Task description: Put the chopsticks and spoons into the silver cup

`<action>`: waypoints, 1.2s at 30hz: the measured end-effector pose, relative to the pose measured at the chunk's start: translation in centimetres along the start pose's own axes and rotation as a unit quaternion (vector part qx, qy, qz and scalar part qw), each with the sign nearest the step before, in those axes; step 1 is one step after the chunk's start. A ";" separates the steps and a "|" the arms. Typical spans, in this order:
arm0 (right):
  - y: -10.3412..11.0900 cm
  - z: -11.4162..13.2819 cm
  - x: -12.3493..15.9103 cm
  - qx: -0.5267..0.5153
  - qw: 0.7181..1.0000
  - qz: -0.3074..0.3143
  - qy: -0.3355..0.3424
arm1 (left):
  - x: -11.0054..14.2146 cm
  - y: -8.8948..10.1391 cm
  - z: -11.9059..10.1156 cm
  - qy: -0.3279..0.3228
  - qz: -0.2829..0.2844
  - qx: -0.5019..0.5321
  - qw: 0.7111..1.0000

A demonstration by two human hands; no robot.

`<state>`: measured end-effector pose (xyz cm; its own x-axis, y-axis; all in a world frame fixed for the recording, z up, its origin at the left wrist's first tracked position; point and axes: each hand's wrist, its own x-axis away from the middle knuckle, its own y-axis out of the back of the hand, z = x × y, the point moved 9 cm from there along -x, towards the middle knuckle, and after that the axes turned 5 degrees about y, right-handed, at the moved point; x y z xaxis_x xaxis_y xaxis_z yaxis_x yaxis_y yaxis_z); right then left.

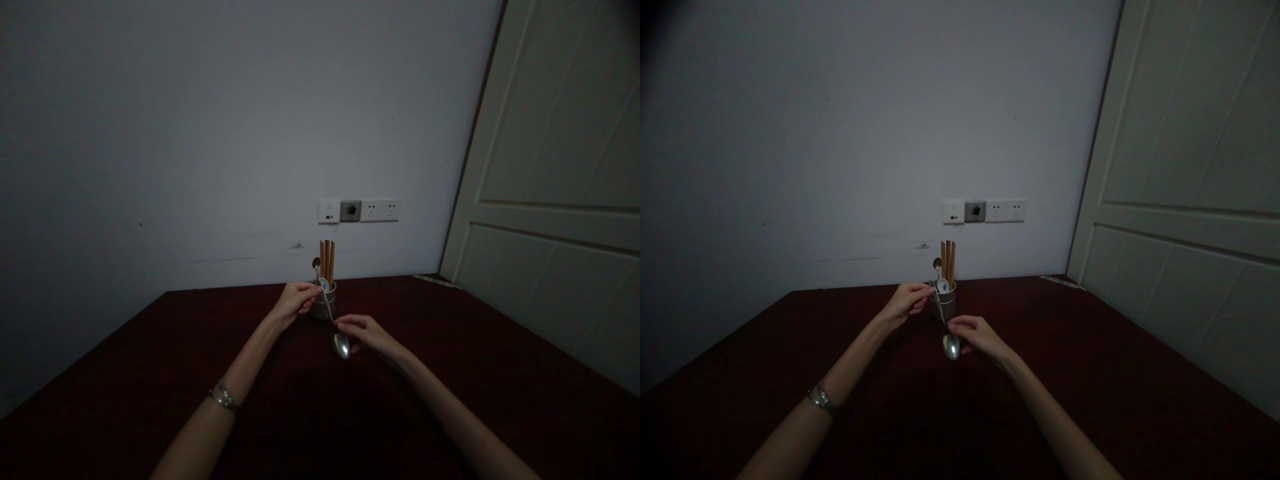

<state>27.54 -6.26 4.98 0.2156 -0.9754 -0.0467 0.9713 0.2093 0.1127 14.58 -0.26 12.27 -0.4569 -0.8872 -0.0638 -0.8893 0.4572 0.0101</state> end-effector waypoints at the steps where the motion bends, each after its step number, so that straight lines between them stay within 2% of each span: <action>1: -0.3 -0.4 0.1 0.016 1.000 0.012 -0.015 | 0.0 0.4 -0.2 -0.004 -0.010 0.005 1.000; 5: -1.7 -1.5 0.2 0.031 0.997 0.058 -0.050 | -0.1 1.7 -0.8 -0.024 -0.042 0.031 0.998; 8: -1.2 -1.6 -0.3 0.027 0.998 0.036 -0.038 | -0.3 2.3 -0.9 -0.034 -0.049 0.045 0.997; 13: 2.8 -1.3 -1.1 0.025 0.997 -0.071 -0.029 | -0.5 3.2 -0.4 -0.023 -0.036 0.018 0.999; 16: 5.6 -0.1 -1.1 0.024 0.989 -0.145 -0.008 | -0.7 3.5 0.6 0.003 -0.007 -0.033 0.999; 19: 7.9 2.3 -1.1 0.058 0.975 -0.208 0.047 | -0.9 3.3 1.9 0.032 0.031 -0.098 0.994; 22: 9.1 6.0 -1.0 0.141 0.945 -0.259 0.145 | -0.6 1.9 3.6 0.074 0.102 -0.156 0.980; 24: 9.2 8.1 -1.0 0.181 0.921 -0.283 0.195 | -0.3 0.5 4.9 0.108 0.157 -0.175 0.966; 26: 8.8 9.5 -1.3 0.190 0.910 -0.298 0.217 | 0.0 -0.7 5.9 0.130 0.188 -0.175 0.958; 31: 6.1 11.6 -2.2 0.184 0.905 -0.283 0.257 | 0.1 -3.5 7.4 0.126 0.216 -0.169 0.953; 36: 3.9 12.3 -2.0 0.243 0.886 -0.270 0.287 | 0.5 -5.4 8.2 0.124 0.243 -0.188 0.944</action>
<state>29.65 -4.32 17.72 -0.1157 -0.6988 -0.7059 0.8208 -0.4674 0.3282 19.28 -2.68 3.96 -0.7626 -0.5861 0.2736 -0.4963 0.8015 0.3337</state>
